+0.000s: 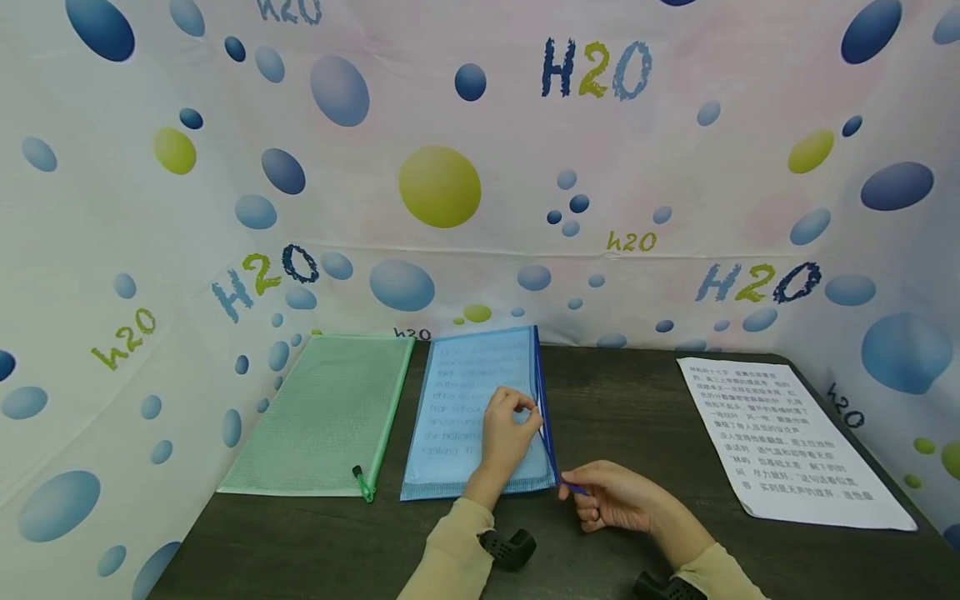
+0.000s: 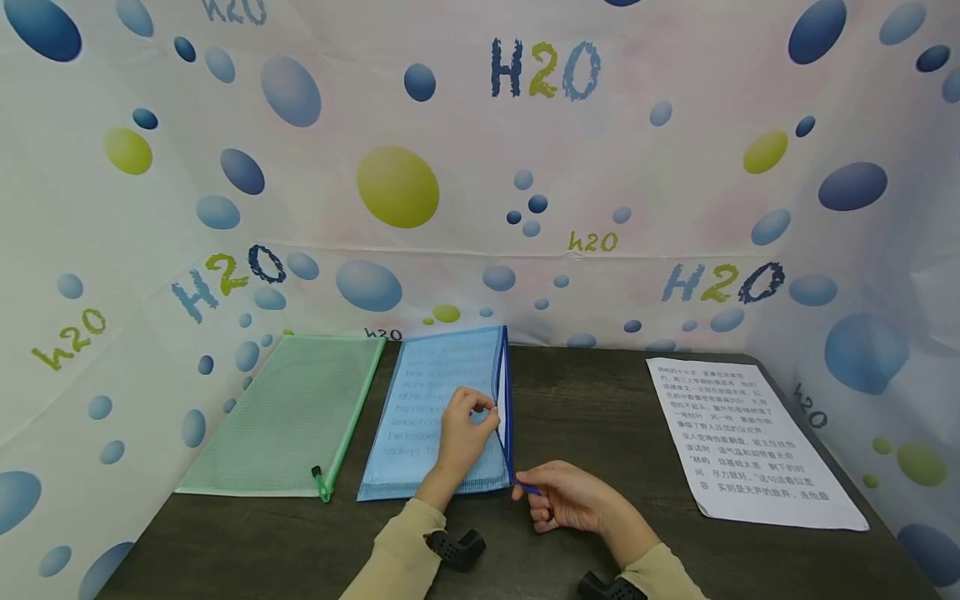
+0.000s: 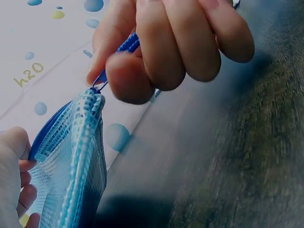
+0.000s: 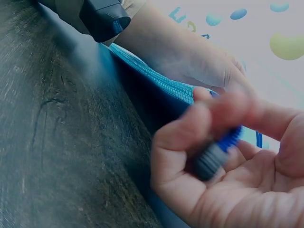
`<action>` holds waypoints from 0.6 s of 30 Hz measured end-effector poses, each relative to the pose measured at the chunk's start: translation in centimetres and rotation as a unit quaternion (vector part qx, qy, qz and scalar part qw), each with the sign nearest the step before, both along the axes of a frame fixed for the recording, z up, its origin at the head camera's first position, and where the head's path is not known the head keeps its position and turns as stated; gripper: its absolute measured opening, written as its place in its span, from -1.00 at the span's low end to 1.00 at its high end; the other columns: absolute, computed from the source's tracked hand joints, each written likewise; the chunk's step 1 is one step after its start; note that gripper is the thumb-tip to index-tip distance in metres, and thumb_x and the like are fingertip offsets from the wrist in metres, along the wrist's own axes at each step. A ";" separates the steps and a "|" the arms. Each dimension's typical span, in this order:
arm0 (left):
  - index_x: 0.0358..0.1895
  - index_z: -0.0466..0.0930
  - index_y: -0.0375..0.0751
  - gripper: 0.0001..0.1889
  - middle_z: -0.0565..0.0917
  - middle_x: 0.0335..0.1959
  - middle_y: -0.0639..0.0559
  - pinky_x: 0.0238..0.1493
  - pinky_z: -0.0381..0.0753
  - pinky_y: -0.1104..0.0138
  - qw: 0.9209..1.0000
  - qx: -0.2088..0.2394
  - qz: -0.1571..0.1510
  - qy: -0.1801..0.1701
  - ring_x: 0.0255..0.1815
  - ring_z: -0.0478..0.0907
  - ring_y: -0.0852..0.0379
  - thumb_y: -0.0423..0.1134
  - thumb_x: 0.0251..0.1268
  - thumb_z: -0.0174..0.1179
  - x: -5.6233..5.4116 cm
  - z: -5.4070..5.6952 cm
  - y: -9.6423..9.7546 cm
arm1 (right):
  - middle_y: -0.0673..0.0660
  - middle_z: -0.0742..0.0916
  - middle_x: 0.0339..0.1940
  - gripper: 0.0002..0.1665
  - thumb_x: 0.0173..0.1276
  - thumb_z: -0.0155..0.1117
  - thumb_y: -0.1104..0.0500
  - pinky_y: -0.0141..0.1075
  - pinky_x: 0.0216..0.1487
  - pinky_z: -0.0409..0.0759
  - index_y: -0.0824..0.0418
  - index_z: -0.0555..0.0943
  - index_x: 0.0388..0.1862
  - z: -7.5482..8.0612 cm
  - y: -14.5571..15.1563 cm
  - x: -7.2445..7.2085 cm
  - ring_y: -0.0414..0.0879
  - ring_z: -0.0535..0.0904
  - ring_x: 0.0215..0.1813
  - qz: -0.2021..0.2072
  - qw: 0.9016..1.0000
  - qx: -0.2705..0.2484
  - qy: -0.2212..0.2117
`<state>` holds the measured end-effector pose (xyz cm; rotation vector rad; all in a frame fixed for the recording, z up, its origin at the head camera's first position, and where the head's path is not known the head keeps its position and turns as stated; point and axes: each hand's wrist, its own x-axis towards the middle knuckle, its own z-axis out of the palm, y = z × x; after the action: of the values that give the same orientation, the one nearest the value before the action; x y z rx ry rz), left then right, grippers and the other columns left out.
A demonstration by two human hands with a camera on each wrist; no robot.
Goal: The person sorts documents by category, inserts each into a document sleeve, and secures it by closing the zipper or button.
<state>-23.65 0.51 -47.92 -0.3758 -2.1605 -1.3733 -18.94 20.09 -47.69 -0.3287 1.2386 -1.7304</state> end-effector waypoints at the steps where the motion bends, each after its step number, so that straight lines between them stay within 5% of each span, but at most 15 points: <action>1: -0.46 0.60 -0.18 -0.91 0.53 -0.36 -0.01 -0.18 0.56 0.36 1.000 0.000 -0.001 0.002 -0.28 0.51 0.10 -0.41 0.04 0.32 0.0 0.0 0.0 | -0.15 0.42 -0.68 -0.61 0.60 -0.18 0.10 -0.41 -0.41 0.35 0.16 0.62 -0.22 -0.1 0.1 0.0 -0.30 0.27 -0.59 0.001 1.000 -0.004 0.000; 12: -0.43 0.64 -0.17 -0.95 0.56 -0.34 0.00 -0.16 0.54 0.37 1.000 -0.007 -0.005 -0.010 -0.27 0.52 0.11 -0.36 0.07 0.33 0.0 -0.3 0.1 | -0.18 0.24 -0.74 -0.62 0.60 -0.21 0.18 -0.47 -0.50 0.26 0.14 0.60 -0.23 -0.4 0.2 -0.2 -0.34 0.08 -0.68 -0.013 0.999 -0.042 -0.014; 18: -0.30 0.66 -0.17 -0.93 0.61 -0.30 -0.03 -0.21 0.52 0.39 0.997 0.040 -0.054 -0.046 -0.28 0.53 0.14 -0.26 0.24 0.28 0.7 -0.2 0.4 | -0.16 0.21 -0.73 -0.63 0.59 -0.23 0.19 -0.49 -0.50 0.25 0.12 0.59 -0.23 -0.2 0.1 -0.1 -0.34 0.08 -0.67 -0.005 0.999 -0.052 -0.009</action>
<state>-22.94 0.88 -48.13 -0.4116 -2.1795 -1.5608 -19.00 20.17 -47.88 -0.3692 1.1414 -1.8072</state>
